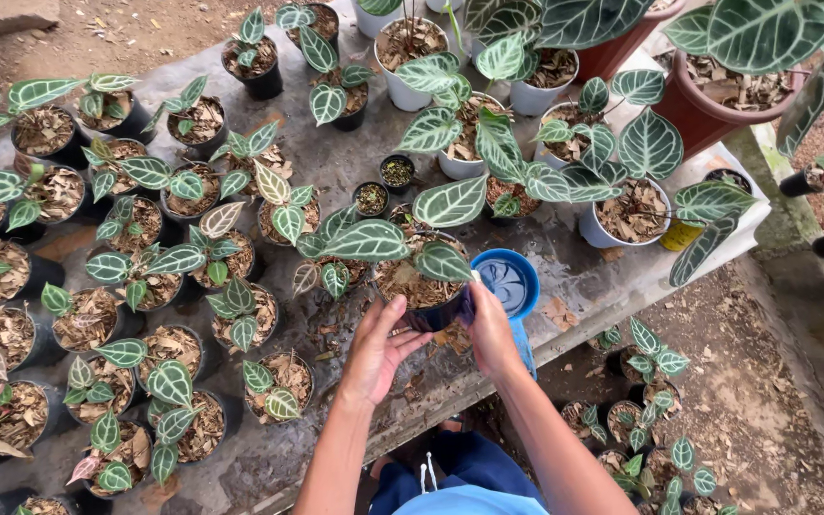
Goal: The person wipes the leaves of several potted plants with a purple cloth. They pick up each pot, wipe the leaves, and place the pot back on the table.
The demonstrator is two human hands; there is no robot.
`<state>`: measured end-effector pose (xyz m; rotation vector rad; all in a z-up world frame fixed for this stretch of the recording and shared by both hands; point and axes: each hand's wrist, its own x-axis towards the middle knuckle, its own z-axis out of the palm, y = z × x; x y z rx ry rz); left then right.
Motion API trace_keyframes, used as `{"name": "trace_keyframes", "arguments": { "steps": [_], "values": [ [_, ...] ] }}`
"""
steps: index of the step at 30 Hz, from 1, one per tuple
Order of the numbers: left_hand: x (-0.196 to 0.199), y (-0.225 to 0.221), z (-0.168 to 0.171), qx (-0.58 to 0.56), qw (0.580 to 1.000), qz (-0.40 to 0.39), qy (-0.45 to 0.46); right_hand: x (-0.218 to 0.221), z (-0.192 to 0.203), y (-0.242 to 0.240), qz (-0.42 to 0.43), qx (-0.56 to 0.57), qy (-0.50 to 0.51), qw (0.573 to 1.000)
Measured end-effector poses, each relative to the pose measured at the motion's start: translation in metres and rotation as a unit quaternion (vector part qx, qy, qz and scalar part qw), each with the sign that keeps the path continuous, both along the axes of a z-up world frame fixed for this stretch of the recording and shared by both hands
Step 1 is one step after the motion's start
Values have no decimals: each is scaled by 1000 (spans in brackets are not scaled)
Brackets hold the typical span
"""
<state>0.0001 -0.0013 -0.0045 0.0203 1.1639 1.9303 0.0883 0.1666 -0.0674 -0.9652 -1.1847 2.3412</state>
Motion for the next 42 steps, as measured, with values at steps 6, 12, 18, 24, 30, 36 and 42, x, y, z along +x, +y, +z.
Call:
{"name": "trace_keyframes", "arguments": {
  "steps": [6, 12, 18, 24, 30, 36, 42],
  "values": [
    [-3, 0, -2, 39, 992, 21, -116, 5, -58, 58, 69, 223, -129, 964],
    [-8, 0, 2, 14, 992, 32, -123, 6, -100, 106, 168, 707, -342, 596],
    [-6, 8, -4, -7, 987, 67, -148, 2, -82, 103, 186, 610, -379, 671],
    [-4, 24, -24, -3, 976, 91, -196, -10, 13, 44, -34, 202, -69, 976],
    [3, 40, -29, 17, 975, 109, -195, -25, 84, -48, -121, 422, -3, 898],
    [-2, 17, -8, 25, 994, 42, -98, -20, 93, -38, -105, 246, -51, 962],
    [9, 16, 9, 14, 990, 71, -119, -41, 95, 18, -39, 136, -41, 989]
  ]
}}
